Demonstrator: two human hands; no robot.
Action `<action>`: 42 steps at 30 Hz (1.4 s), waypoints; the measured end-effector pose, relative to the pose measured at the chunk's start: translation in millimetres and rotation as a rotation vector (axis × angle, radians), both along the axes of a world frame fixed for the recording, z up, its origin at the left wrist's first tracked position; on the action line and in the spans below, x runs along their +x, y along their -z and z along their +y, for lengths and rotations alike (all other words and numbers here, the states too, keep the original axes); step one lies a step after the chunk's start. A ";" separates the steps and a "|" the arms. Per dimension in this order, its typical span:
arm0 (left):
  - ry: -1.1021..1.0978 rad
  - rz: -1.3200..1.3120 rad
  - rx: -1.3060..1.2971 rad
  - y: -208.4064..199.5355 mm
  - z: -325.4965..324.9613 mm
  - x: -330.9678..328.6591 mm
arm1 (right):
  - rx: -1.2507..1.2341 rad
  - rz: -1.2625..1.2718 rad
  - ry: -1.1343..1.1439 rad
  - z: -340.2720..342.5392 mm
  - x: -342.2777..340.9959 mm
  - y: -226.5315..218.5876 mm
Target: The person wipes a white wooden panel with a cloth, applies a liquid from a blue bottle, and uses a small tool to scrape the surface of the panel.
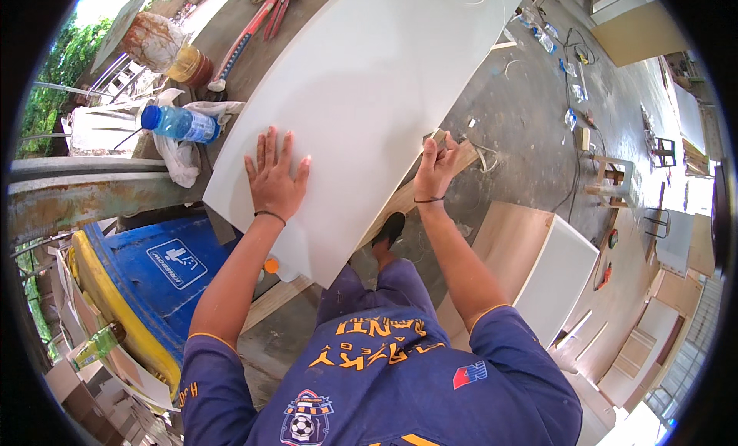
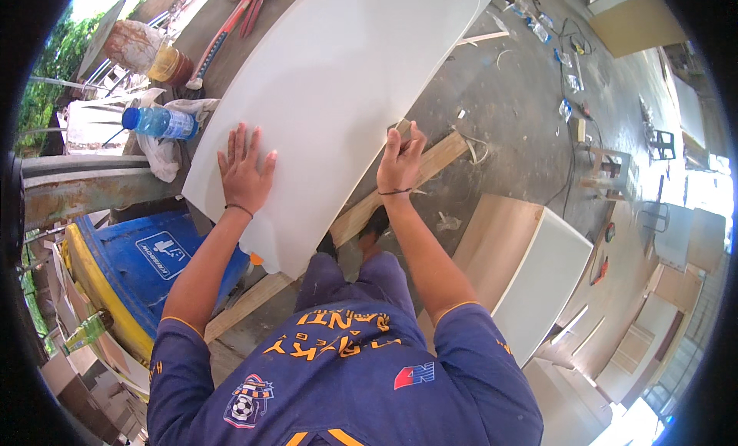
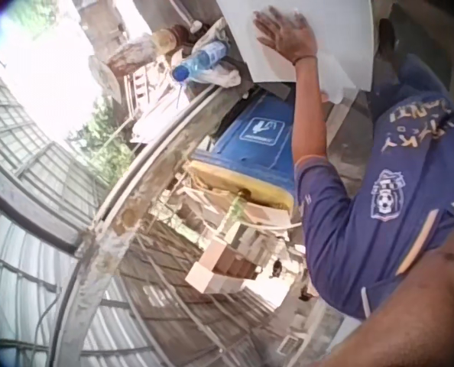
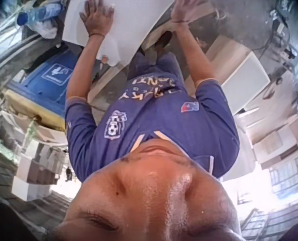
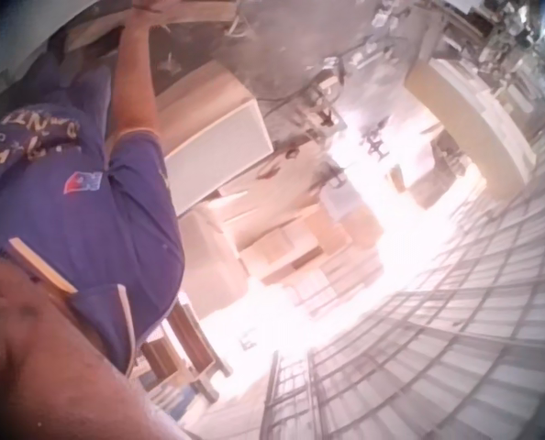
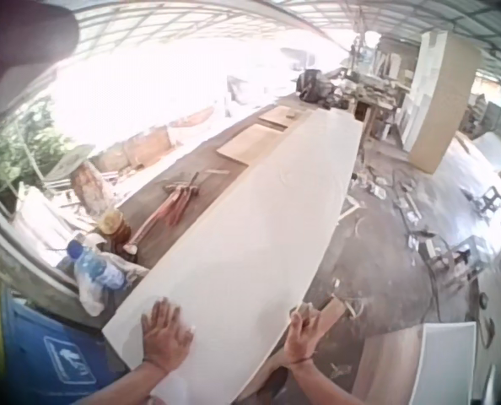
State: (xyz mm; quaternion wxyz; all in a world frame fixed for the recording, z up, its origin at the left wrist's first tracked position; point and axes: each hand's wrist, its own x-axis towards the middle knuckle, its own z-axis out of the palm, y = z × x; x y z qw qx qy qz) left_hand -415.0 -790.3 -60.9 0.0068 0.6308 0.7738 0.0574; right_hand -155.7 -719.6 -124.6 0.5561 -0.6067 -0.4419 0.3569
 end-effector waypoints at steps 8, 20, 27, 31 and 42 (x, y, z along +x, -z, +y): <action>-0.019 -0.025 0.035 6.1 2.3 1.1 | -0.008 0.010 -0.006 -97.7 -39.2 4.0; -0.050 -0.088 0.014 7.6 -0.6 -0.8 | -0.052 -0.078 -0.112 -261.6 -100.1 -5.6; -0.047 -0.078 0.035 7.6 1.0 -0.6 | -0.069 -0.143 -0.129 -285.1 -106.3 -4.0; -0.044 -0.079 0.041 7.7 1.5 -1.6 | -0.211 -0.159 -0.447 -325.8 -107.5 -20.1; 0.510 -0.189 0.144 13.5 -42.6 5.6 | -0.159 0.005 0.005 -318.4 -17.4 -21.8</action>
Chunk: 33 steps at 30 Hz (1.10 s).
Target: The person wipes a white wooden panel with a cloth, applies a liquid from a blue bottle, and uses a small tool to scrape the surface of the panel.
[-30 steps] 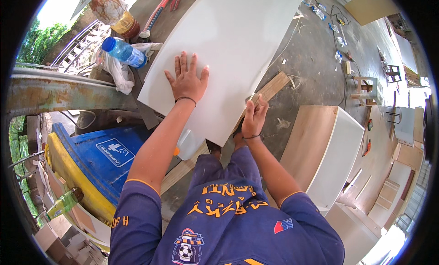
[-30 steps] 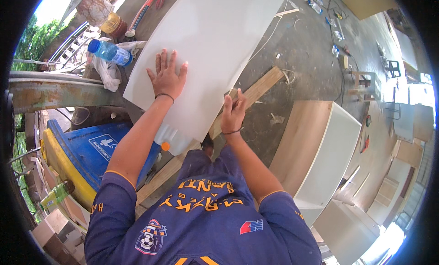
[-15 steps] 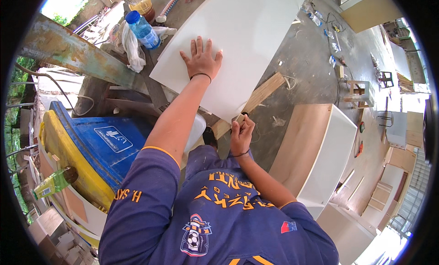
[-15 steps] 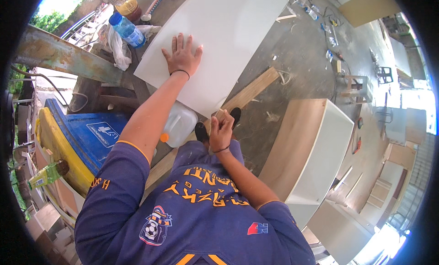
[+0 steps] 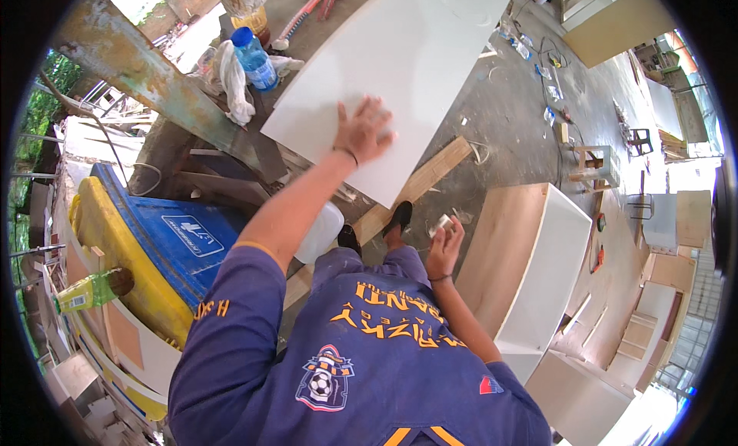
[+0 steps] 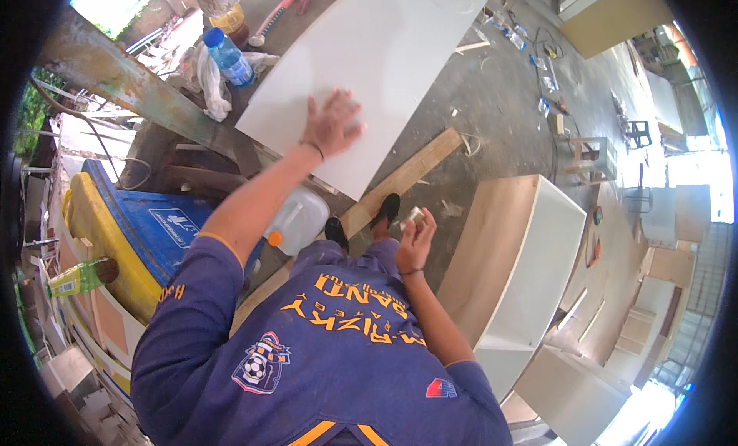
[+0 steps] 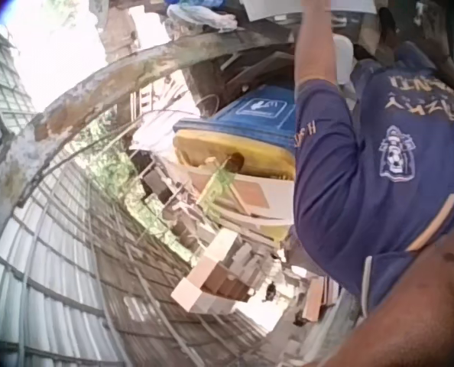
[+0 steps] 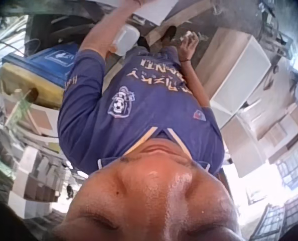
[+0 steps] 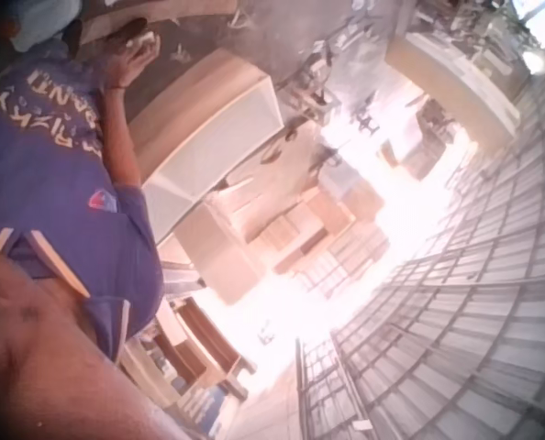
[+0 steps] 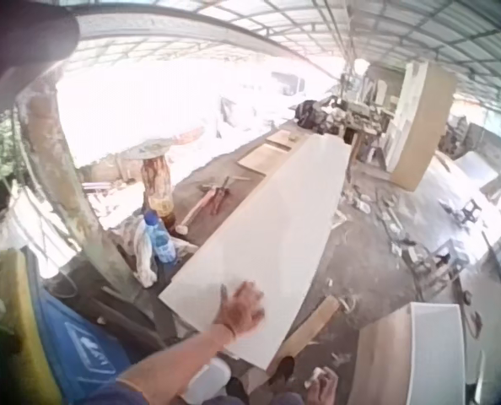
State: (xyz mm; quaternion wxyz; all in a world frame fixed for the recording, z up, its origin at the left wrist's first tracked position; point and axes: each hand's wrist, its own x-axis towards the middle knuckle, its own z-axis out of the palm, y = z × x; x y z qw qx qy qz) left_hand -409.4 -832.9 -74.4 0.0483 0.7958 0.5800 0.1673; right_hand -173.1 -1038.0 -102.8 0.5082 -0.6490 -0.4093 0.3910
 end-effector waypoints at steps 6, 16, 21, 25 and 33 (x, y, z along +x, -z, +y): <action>0.203 -0.013 -0.114 -14.9 -114.3 36.4 | 0.007 0.137 0.044 1.2 6.0 -10.6; 0.457 -0.199 -0.228 -14.8 -103.7 0.7 | 0.143 0.206 -0.305 139.6 -25.2 -71.1; 0.170 -0.309 -0.243 -26.8 -110.4 -3.6 | -0.016 0.291 -0.495 263.5 -53.0 -79.5; -0.092 -0.125 -0.305 -36.2 -131.9 4.9 | -0.072 0.248 -0.732 333.7 -88.8 -71.7; -0.761 -0.202 -0.373 -46.1 -164.1 66.8 | 0.060 0.330 -1.243 479.9 -179.3 -61.1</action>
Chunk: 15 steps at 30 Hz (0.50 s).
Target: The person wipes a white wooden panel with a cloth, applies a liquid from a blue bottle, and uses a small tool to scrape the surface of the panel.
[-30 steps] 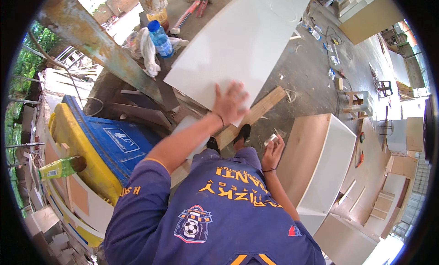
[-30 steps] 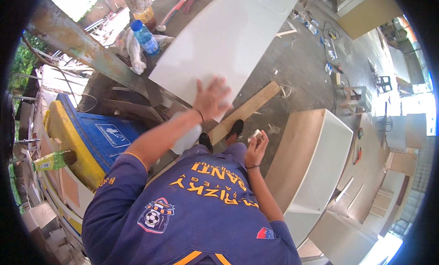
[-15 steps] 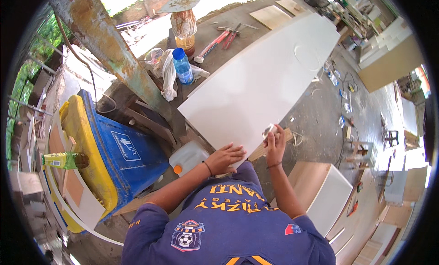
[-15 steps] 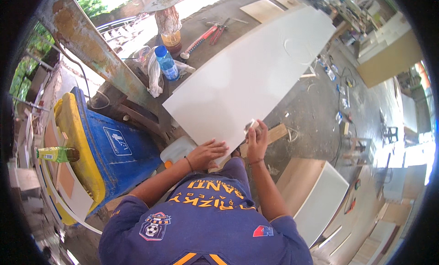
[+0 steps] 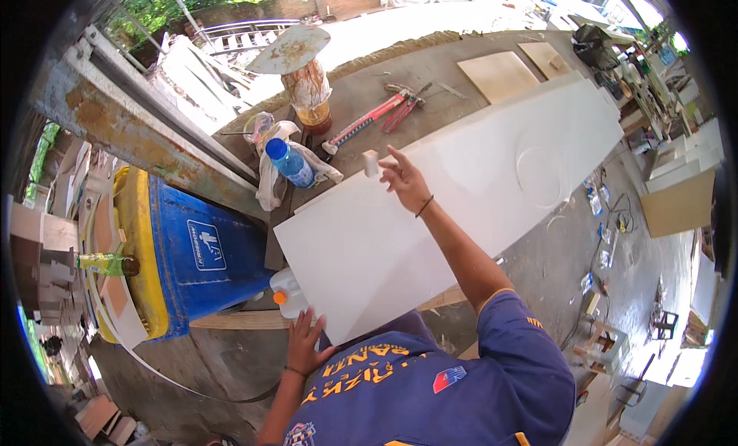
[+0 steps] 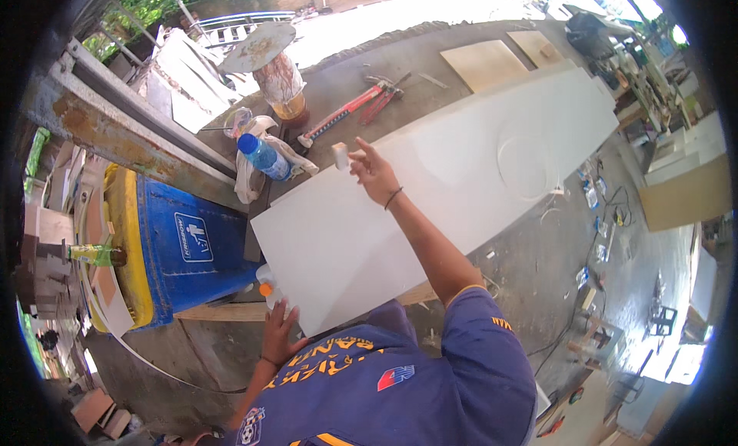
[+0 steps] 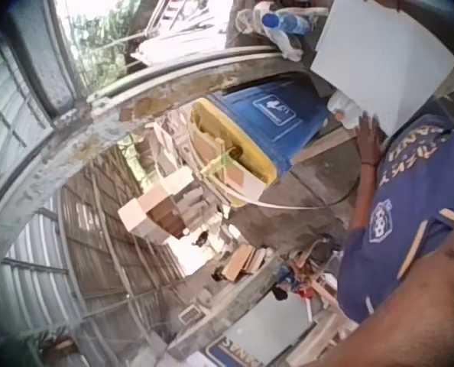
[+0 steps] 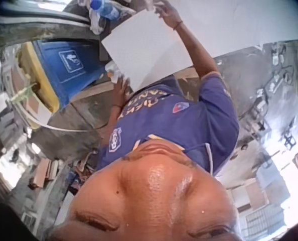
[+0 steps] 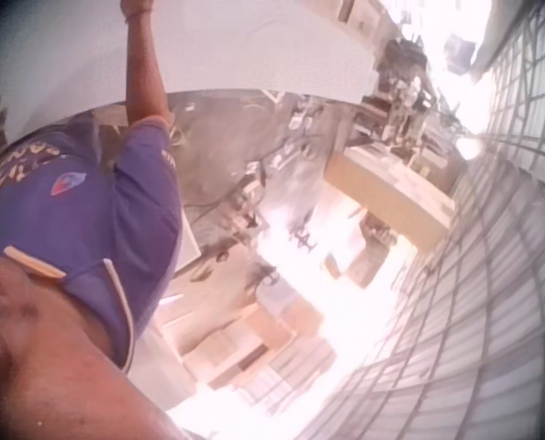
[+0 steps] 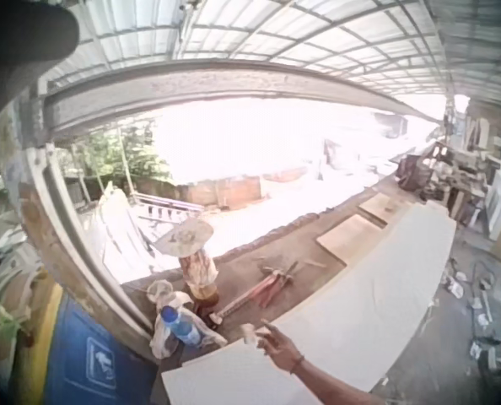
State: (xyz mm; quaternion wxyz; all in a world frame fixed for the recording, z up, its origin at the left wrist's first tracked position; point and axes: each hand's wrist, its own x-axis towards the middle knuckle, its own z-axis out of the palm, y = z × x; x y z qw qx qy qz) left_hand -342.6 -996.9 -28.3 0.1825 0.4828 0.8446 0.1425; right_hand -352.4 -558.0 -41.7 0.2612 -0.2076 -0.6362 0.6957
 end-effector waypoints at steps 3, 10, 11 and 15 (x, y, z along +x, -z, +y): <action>-0.380 -0.080 0.149 25.8 -18.6 35.3 | 0.272 0.059 0.086 81.8 -24.6 13.6; -0.881 -0.491 0.170 12.3 -1.8 95.4 | 0.820 -0.615 0.507 285.0 -41.2 52.4; -0.919 -0.473 0.178 14.6 -3.7 103.2 | 0.863 -0.698 0.477 303.5 -39.9 59.6; -1.042 -0.418 0.175 22.4 -7.6 120.0 | 0.935 -1.103 0.376 333.0 -39.9 71.5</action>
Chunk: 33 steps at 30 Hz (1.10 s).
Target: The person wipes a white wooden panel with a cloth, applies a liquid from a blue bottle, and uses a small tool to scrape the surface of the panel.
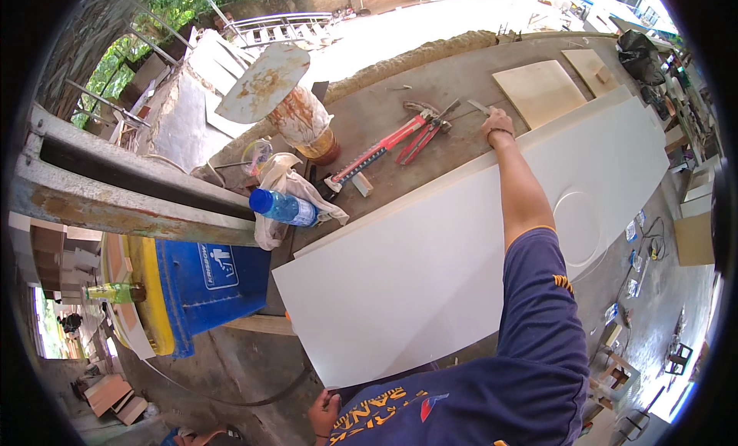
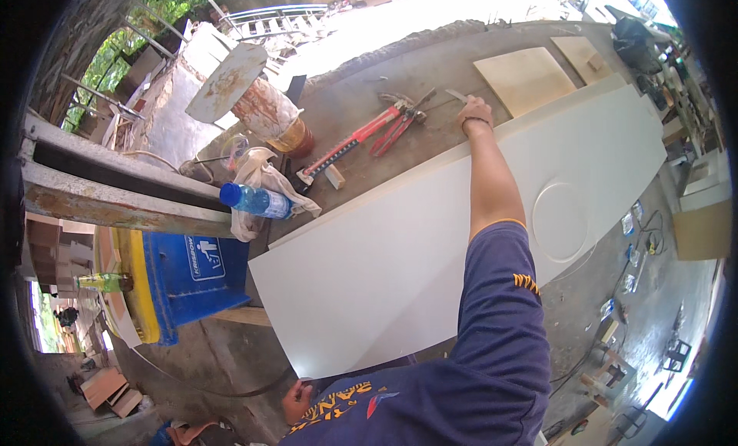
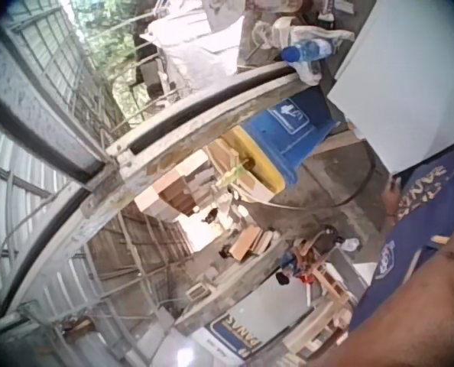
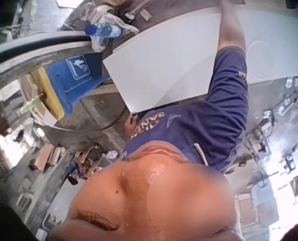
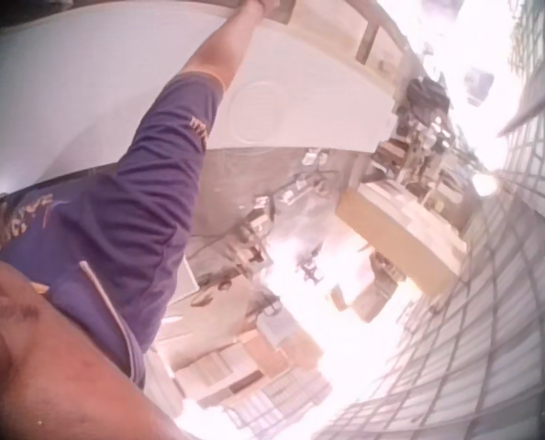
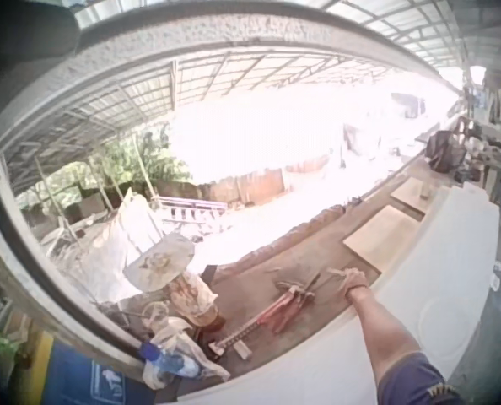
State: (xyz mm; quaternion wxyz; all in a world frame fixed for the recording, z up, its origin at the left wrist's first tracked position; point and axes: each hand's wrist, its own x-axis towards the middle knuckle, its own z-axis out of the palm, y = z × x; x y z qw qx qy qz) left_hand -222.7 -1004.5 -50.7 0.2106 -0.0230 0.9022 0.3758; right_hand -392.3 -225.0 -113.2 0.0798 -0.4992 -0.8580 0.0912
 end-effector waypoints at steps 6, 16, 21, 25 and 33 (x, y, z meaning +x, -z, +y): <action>-0.170 -0.014 -0.066 -16.0 31.1 -11.3 | -0.057 -0.143 0.070 -12.5 -6.5 -35.3; -0.354 -0.797 0.601 -2.1 13.6 -52.5 | -0.423 0.783 0.016 10.9 33.1 -4.6; -0.092 -0.860 0.474 -8.0 0.6 -64.6 | -0.972 1.296 -0.004 -92.4 133.6 -74.2; 0.055 -0.936 0.255 -12.3 1.5 -91.8 | -0.943 1.151 0.052 -153.2 257.3 -68.5; 0.668 -0.955 0.178 0.7 12.5 -148.1 | -0.229 1.440 0.891 -192.5 449.9 -51.8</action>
